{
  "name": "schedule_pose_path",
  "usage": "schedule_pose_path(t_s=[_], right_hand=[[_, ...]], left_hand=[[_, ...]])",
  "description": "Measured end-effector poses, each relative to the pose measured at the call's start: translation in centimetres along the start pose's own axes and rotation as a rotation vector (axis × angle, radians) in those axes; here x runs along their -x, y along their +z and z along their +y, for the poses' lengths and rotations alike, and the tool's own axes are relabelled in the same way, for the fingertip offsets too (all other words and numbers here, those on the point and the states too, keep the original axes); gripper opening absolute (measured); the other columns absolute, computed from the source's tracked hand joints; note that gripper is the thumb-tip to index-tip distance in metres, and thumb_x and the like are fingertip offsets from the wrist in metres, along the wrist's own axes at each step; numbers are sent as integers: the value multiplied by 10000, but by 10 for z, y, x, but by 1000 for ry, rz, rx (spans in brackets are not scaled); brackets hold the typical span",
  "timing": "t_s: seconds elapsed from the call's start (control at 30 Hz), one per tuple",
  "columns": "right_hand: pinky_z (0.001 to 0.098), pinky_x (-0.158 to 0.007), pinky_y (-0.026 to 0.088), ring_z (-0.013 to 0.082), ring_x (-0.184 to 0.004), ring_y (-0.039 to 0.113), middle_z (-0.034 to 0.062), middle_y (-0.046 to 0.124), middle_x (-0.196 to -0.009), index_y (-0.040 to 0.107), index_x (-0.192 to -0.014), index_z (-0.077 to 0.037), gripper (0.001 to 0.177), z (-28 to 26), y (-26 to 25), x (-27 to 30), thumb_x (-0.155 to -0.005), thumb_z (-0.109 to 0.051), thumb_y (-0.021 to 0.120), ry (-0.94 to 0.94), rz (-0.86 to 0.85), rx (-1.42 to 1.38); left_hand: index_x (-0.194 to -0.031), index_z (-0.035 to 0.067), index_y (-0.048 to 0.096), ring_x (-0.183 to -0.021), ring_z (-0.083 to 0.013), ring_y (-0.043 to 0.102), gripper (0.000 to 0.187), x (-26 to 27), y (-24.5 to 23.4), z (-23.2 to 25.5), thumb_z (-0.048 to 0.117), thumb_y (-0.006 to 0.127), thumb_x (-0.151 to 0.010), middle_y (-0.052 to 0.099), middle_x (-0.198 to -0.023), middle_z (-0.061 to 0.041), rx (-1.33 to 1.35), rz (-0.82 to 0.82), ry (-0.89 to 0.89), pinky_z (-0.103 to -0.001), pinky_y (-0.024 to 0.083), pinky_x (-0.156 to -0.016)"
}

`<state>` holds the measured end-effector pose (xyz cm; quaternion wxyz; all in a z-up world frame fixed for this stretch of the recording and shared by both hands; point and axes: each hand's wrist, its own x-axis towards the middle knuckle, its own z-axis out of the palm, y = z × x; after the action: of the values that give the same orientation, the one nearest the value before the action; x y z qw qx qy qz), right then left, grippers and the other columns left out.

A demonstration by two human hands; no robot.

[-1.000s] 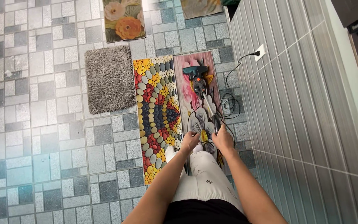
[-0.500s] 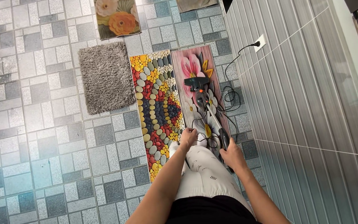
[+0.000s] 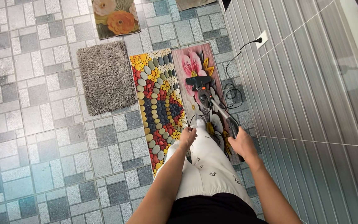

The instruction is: The person vacuums a floral mat and a pebble-patterned mat, moving a small grey rug aside to reach the edges. After vacuuming, they wind the power cord around the vacuum cleaner by hand.

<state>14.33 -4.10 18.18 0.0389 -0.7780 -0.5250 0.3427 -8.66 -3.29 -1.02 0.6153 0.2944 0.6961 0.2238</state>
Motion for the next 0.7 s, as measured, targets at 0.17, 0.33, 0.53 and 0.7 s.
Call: schedule_pose_path(t_s=[0.17,0.33,0.53,0.7], right_hand=[[510,-742,593,409,-797,721,259,750,-877,620,-1133,47,448,15,31,-36,-797,-202,781,-228,157,36],[447,-691,653,310,-660,785,228,784,-859,580,-1192,34,402,-49,5,-28,-870,-189,671,78,-59,-72],[422,-706,645,299,-642,782,233,773,-823,548,-1216,86,448,-45,21,-60,-878,-181,672,47,-30,-54],[424,-687,654,302,-641,781,249,772,-804,487,-1274,113,516,-40,25,-56,-874,-165,658,59,-33,-66]], left_hand=[[-1206,-53,678,-800,-203,778,467,-9,-26,17,324,638,-934,798,-899,-136,45,36,51,-329,613,-773],[-1207,-30,695,-806,-190,779,469,-15,-49,34,345,635,-931,801,-906,-118,4,98,88,-328,600,-788],[-1214,-8,709,-773,-179,775,479,-9,-61,41,364,635,-922,807,-902,-101,11,127,58,-339,601,-797],[-1218,4,707,-749,-182,770,471,-3,-47,27,361,629,-920,813,-888,-107,-25,101,22,-336,593,-797]])
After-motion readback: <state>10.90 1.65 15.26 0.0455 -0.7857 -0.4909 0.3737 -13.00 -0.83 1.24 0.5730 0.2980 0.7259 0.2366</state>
